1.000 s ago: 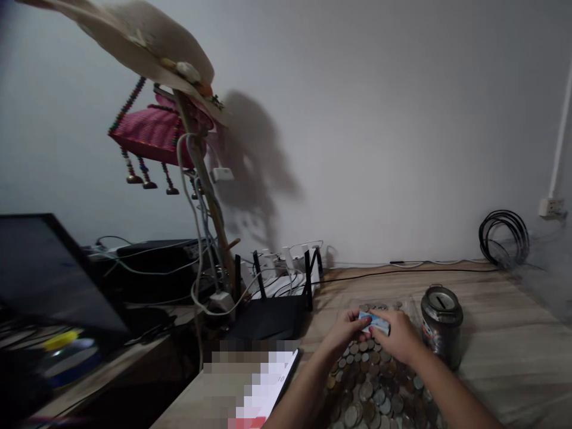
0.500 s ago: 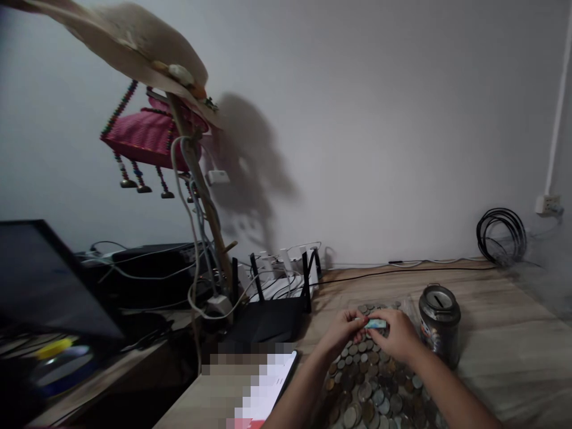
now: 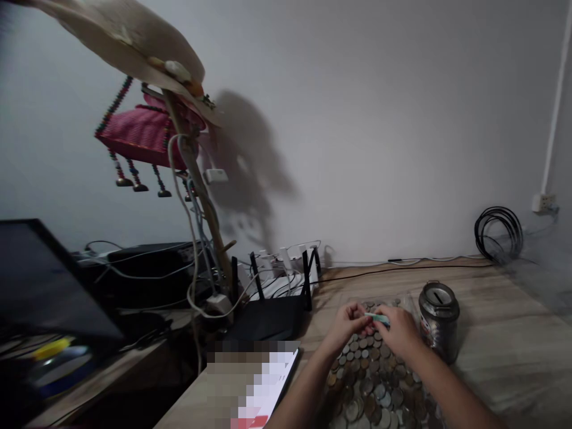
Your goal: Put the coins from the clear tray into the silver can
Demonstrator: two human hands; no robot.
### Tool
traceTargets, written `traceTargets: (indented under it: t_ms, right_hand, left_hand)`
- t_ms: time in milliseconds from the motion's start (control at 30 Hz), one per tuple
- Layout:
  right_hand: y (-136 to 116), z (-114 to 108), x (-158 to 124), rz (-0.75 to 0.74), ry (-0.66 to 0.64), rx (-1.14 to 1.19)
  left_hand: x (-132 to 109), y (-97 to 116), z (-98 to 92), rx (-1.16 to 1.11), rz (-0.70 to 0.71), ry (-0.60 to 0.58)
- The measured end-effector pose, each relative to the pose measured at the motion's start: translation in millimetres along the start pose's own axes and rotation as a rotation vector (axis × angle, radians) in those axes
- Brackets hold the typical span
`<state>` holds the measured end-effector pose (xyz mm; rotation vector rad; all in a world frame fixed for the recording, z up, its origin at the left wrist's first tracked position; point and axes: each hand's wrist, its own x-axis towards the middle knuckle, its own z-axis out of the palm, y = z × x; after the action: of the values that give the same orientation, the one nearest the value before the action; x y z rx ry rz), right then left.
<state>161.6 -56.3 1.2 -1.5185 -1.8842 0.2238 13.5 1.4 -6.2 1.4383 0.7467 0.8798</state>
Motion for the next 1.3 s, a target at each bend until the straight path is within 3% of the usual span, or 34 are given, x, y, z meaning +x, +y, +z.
traceTargets:
  t_ms: [133,233,367,467,600,733,1033,1300]
  right_hand:
    - [-19.0,-16.4,-7.6,-0.007,0.120,-0.170]
    - [-20.7,-52.6,-7.0,-0.002,0.184,-0.212]
    - [5.7,-115.5,4.8,0.168,0.245,-0.215]
    - [31.7,-141.9,12.8,0.262,0.132,-0.302]
    - [45.9,-145.2,16.5,0.390,-0.098,-0.433]
    - [39.2,-144.4,18.6,0.444,-0.118,-0.634]
    - [17.3,-141.1,33.3,0.429,-0.230,-0.730]
    - [38.1,-143.9,48.6,0.461,-0.399,-0.653]
  left_hand:
    - [-2.7,4.4,0.8,-0.122,0.024,-0.054]
    - [-4.0,7.8,0.4,-0.153,0.043,-0.071]
    - [-2.4,9.4,-1.1,-0.111,0.046,0.006]
    - [0.2,8.4,-3.1,-0.084,0.003,0.029]
    - [1.9,6.7,-7.0,-0.055,-0.024,0.027]
    - [2.3,4.5,-9.9,-0.048,-0.006,0.008]
    - [7.4,-3.3,-9.5,0.078,-0.038,0.015]
    - [9.2,-6.1,-10.8,0.151,-0.067,0.021]
